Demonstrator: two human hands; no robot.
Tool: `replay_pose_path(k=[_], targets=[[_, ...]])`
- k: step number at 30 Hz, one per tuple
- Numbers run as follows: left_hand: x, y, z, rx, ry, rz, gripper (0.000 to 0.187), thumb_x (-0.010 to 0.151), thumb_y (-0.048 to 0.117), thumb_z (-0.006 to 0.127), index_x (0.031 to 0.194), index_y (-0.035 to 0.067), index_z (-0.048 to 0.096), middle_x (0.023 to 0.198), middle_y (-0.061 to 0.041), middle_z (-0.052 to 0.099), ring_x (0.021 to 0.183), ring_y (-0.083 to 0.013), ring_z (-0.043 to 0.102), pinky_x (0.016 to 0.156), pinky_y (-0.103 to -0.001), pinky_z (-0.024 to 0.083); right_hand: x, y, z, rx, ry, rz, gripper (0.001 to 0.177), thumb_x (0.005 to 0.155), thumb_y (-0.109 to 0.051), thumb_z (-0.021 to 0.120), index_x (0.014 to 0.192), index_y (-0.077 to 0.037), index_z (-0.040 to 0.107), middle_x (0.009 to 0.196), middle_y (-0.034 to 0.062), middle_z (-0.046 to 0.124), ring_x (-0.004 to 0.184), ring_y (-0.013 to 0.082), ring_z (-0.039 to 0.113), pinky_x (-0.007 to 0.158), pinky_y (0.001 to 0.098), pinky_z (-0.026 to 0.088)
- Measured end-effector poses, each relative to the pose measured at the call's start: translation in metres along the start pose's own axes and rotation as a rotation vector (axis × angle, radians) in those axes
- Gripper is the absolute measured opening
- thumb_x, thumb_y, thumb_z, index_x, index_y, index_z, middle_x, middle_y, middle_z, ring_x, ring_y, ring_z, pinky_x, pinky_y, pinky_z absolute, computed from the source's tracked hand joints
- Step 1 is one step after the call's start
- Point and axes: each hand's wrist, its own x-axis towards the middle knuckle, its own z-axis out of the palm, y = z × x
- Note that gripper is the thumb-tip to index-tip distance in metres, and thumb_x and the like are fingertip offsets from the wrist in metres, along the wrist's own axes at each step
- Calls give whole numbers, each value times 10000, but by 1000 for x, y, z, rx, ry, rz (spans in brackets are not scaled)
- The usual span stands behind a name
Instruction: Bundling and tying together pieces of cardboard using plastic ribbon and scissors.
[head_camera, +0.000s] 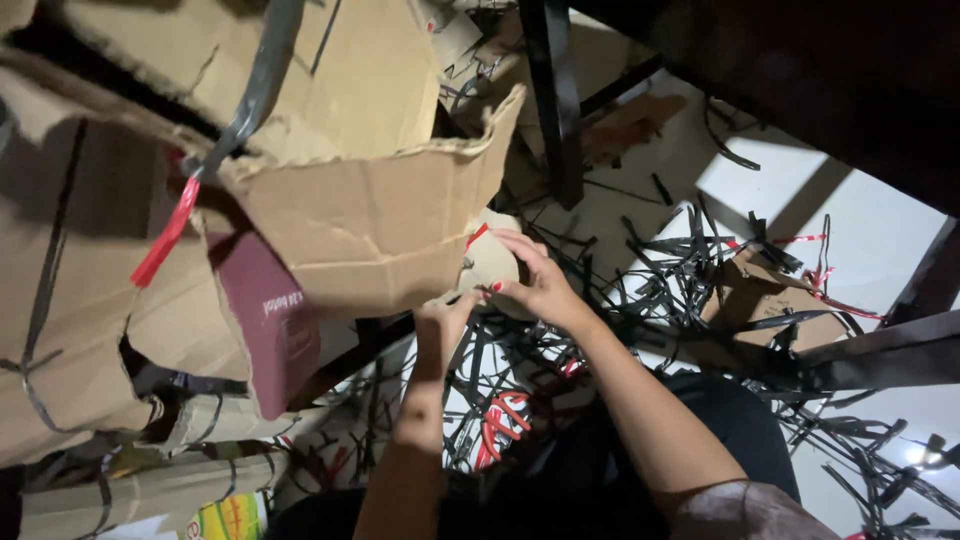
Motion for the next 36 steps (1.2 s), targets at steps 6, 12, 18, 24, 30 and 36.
replay_pose_path(k=[6,12,18,24,30,36], targets=[[13,-15,-2,-821,248,-283,500,639,281,931,1100,177,767,1047,-11,794,1115,-140,715,988,-314,570,2,2,11,-396,73,33,783,736,-350,928,1419,-174,589,1300,10,657,1185,246,499,980,424,312],[20,2,-31,-535,89,-241,610,727,509,878,1123,65,745,1073,-129,774,1146,-281,695,1029,-432,510,13,-63,-3,-528,-23,129,783,680,-297,925,1387,-177,610,1375,45,646,1249,320,485,991,484,306],[33,-32,11,-411,-7,-302,659,702,667,837,1088,138,761,1074,-69,778,1165,-287,680,1032,-421,515,6,-89,-30,-505,186,561,318,950,-213,716,1265,-173,720,1207,112,727,1184,339,658,1003,476,484],[17,31,-49,-187,-184,-311,926,684,887,632,1249,159,720,1344,-35,690,1349,-186,567,1175,-362,422,28,-34,10,-8,206,249,323,1079,-271,487,1205,-156,761,1101,145,763,1080,205,647,1014,451,474],[17,20,-41,-450,-416,-311,1060,885,788,541,1618,54,322,1671,-66,358,1538,-161,302,1296,-369,213,37,-67,2,21,83,408,394,989,-237,511,1338,-212,692,1419,93,637,1386,325,489,1208,434,322],[39,39,-41,-45,-512,-278,1116,821,944,396,1588,133,384,1633,-85,405,1530,-198,329,1323,-368,116,43,-47,-3,3,-8,428,544,904,-205,450,1417,-248,623,1518,147,533,1431,371,428,1207,456,304]])
